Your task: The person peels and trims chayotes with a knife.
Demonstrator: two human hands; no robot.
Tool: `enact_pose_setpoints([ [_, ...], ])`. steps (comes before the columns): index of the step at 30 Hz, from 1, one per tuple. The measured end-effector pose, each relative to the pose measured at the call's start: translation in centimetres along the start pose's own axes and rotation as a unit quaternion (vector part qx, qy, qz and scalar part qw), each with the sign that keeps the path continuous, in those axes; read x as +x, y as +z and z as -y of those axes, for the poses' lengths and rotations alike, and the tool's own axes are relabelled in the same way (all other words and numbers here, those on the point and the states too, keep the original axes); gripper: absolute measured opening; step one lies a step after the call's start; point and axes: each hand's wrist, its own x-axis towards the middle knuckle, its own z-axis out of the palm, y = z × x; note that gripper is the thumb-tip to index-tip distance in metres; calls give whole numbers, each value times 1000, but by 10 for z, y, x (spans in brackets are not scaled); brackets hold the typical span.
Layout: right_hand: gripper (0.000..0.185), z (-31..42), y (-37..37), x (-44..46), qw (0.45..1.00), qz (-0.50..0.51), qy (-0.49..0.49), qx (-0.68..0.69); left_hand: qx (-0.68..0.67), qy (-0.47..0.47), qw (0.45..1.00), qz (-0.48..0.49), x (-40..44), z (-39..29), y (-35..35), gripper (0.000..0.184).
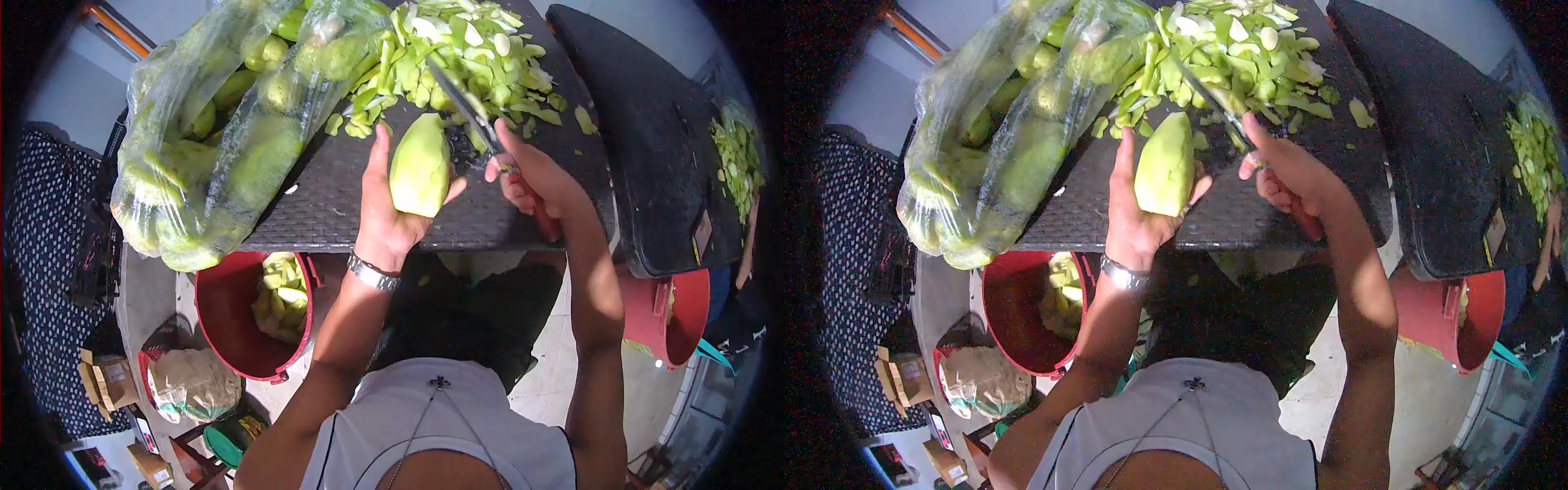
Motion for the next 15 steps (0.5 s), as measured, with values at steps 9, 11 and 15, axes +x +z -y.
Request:
enact_pose_setpoints([
  [9, 57, -15, 79, -48, 839, -180, -421, -293, -30, 70, 997, -23, 12, 16, -7, 49],
  [11, 55, -32, 85, -40, 756, -239, -515, -324, -6, 48, 999, 0, 4, 19, -1, 47],
  [15, 57, -24, 85, -50, 790, -213, -471, -329, -1, 71, 997, 12, 6, 26, -2, 50],
])
